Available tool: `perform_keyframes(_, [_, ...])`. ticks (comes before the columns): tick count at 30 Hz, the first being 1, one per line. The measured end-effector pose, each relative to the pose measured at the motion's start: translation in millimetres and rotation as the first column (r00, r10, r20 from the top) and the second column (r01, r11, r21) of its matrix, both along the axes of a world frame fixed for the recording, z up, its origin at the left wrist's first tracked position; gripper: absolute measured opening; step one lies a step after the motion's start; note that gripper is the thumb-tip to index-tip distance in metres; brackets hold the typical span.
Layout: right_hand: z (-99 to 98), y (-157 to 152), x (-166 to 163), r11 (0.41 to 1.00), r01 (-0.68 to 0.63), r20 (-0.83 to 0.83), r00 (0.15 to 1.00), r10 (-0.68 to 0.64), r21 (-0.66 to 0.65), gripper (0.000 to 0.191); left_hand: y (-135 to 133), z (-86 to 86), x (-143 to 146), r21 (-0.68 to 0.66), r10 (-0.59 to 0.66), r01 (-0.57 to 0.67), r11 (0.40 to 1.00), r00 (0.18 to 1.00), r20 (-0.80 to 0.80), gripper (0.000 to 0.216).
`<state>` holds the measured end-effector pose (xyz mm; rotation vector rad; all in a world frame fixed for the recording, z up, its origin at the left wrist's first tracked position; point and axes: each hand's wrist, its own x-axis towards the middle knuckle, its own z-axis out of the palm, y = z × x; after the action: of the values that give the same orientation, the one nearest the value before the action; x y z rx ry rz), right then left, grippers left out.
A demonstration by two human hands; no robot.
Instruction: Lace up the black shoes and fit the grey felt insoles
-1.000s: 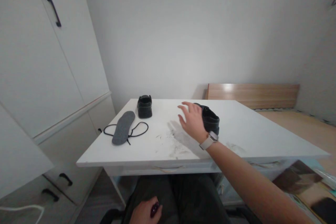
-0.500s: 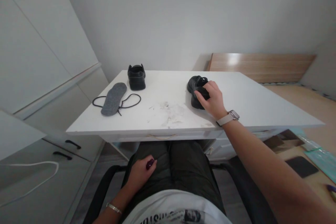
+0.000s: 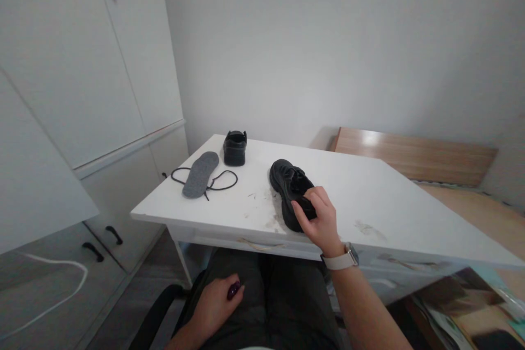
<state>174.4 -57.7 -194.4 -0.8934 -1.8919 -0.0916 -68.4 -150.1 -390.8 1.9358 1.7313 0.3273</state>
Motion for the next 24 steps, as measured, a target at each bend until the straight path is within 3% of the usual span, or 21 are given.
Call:
perform_keyframes(8, [16.1,-23.0,-0.5,0.983,-0.055,-0.034,0.998,0.05,-0.172,0.009,-0.3,-3.1,2.6,-0.019,0.038,-0.039,0.999,0.999,-0.037,0.018])
perform_keyframes(13, [38.9,-1.9,27.9,0.987,0.09,-0.101,0.989,-0.104,-0.136,0.012,-0.5,-6.1,3.8,-0.022,0.044,-0.045,0.999,0.998,-0.047,0.019])
perform_keyframes(18, [56.8,23.3,37.9,0.974,0.162,0.258,0.959,-0.117,-0.159,0.007,1.2,-6.3,3.7,-0.031,0.032,-0.034,0.999,0.998,-0.05,0.019])
perform_keyframes(21, [63.6,28.6,30.0,0.955,0.283,0.485,0.849,-0.208,-0.085,0.01,1.2,-5.0,3.3,-0.034,0.033,-0.035,0.999,0.998,-0.057,0.02])
perform_keyframes(24, [67.7,30.9,20.8,0.92,0.389,0.609,0.739,-0.288,-0.037,0.013,1.0,-4.8,3.7,-0.036,0.03,-0.032,0.999,0.997,-0.066,0.02])
